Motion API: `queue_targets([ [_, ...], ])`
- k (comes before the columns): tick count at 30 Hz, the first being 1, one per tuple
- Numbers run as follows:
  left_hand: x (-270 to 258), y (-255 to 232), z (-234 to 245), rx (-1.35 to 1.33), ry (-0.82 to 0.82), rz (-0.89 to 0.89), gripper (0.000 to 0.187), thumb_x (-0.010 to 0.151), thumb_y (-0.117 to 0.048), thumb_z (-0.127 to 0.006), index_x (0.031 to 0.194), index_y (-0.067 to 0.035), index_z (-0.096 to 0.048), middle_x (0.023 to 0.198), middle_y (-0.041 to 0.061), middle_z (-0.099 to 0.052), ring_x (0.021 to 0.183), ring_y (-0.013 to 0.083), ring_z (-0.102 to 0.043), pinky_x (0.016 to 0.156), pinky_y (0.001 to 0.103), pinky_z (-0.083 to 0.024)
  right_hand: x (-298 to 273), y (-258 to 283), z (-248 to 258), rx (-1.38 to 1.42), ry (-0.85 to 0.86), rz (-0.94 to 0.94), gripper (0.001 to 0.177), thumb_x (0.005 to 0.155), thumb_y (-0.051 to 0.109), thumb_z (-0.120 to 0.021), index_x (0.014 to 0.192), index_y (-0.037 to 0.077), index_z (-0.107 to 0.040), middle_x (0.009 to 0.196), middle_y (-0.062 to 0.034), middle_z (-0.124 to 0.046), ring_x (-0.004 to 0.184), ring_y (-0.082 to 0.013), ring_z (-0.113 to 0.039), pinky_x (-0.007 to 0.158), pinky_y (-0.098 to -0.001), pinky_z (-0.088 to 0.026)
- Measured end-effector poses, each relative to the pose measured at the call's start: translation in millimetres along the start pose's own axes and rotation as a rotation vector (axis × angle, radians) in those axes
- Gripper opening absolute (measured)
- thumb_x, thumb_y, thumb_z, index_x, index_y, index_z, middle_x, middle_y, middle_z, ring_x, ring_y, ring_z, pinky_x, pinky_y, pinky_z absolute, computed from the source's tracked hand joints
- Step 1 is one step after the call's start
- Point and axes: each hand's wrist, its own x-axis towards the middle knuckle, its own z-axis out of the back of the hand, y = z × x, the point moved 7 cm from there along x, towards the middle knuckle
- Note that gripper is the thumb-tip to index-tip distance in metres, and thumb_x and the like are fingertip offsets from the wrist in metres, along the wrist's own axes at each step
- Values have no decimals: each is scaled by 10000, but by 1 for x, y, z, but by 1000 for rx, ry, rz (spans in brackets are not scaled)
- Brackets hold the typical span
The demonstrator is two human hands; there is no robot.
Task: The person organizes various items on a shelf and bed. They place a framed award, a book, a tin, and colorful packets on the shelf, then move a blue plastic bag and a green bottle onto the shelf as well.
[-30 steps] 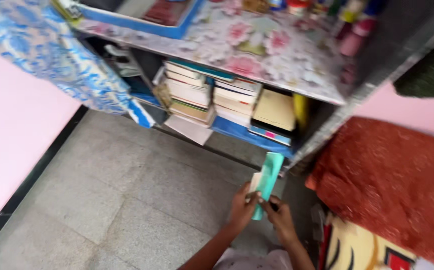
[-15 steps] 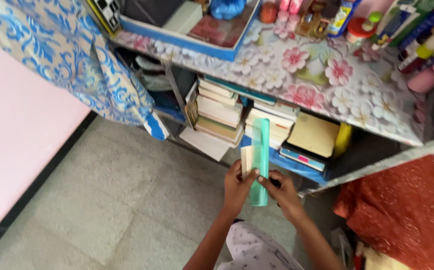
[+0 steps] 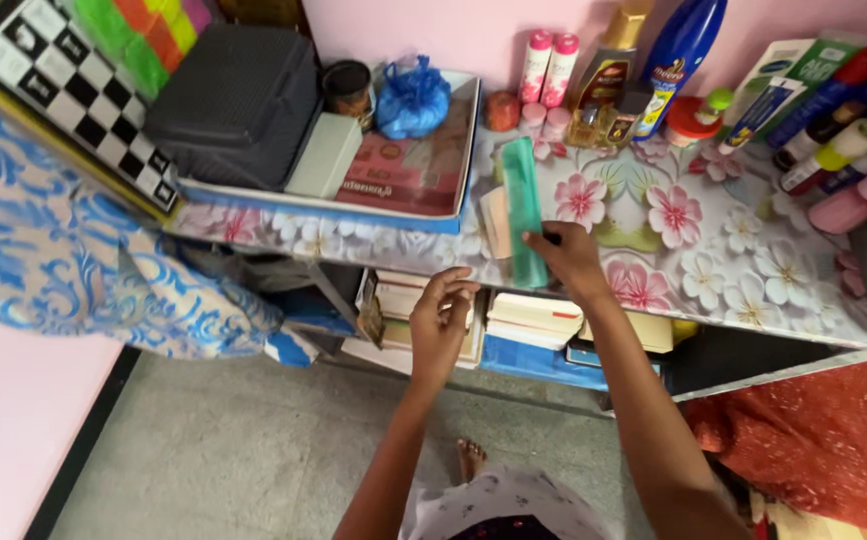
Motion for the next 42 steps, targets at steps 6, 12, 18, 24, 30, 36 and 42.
queue_targets([
  [6, 50, -29, 8, 373, 112, -383, 351, 908, -1, -600, 1250, -60, -652, 1119, 123, -762, 1018, 247, -743, 868, 327, -577, 30, 8, -36, 142, -42, 30, 240, 903, 212, -762, 942, -23, -729, 677, 59, -596, 554, -23, -475, 463, -247, -360],
  [12, 71, -38, -21, 943, 113, -912, 273, 873, -76, -687, 1131, 15, -695, 1110, 143, -743, 1023, 257, -731, 828, 335, -577, -9, 16, -39, 224, -128, -195, 253, 893, 233, -763, 1005, 7, -754, 630, 44, -548, 477, -45, -404, 407, -250, -286],
  [18, 72, -24, 6, 934, 122, -1076, 211, 880, -68, -695, 1080, -3, -712, 1102, 123, -744, 1044, 226, -730, 872, 316, -603, -12, 17, -32, 68, -296, -97, 338, 922, 249, -751, 1100, -38, -751, 687, 53, -586, 529, -16, -423, 434, -247, -291],
  [24, 56, -38, 54, 828, 139, -1116, 273, 901, -88, -707, 1156, 11, -710, 1095, 124, -756, 1036, 229, -740, 842, 325, -611, 3, 2, -26, -155, -395, -144, 541, 859, 289, -797, 1288, -17, -675, 683, 11, -609, 536, -60, -477, 442, -274, -377],
  [30, 45, -56, 80, 744, 137, -1055, 241, 963, -59, -736, 1189, 21, -713, 1109, 125, -750, 1045, 222, -751, 833, 310, -621, 28, 22, -56, -356, -343, 60, 516, 866, 299, -801, 1274, 2, -695, 709, -116, -661, 608, -112, -560, 558, -321, -476],
  [36, 43, -60, 68, 751, 166, -1081, 265, 905, 2, -693, 1167, 20, -720, 1117, 123, -754, 1053, 230, -756, 843, 315, -628, 19, 31, -54, -483, -456, 83, 337, 883, 244, -767, 1162, 54, -756, 749, -169, -697, 598, -175, -642, 599, -343, -515],
  [42, 49, -72, 35, 802, 110, -1216, 206, 940, -67, -687, 1136, -23, -734, 1119, 73, -748, 1025, 191, -747, 778, 286, -599, -9, 31, -36, -278, -505, 79, 235, 987, 209, -655, 1102, 43, -775, 709, -70, -656, 565, -106, -559, 548, -279, -445],
])
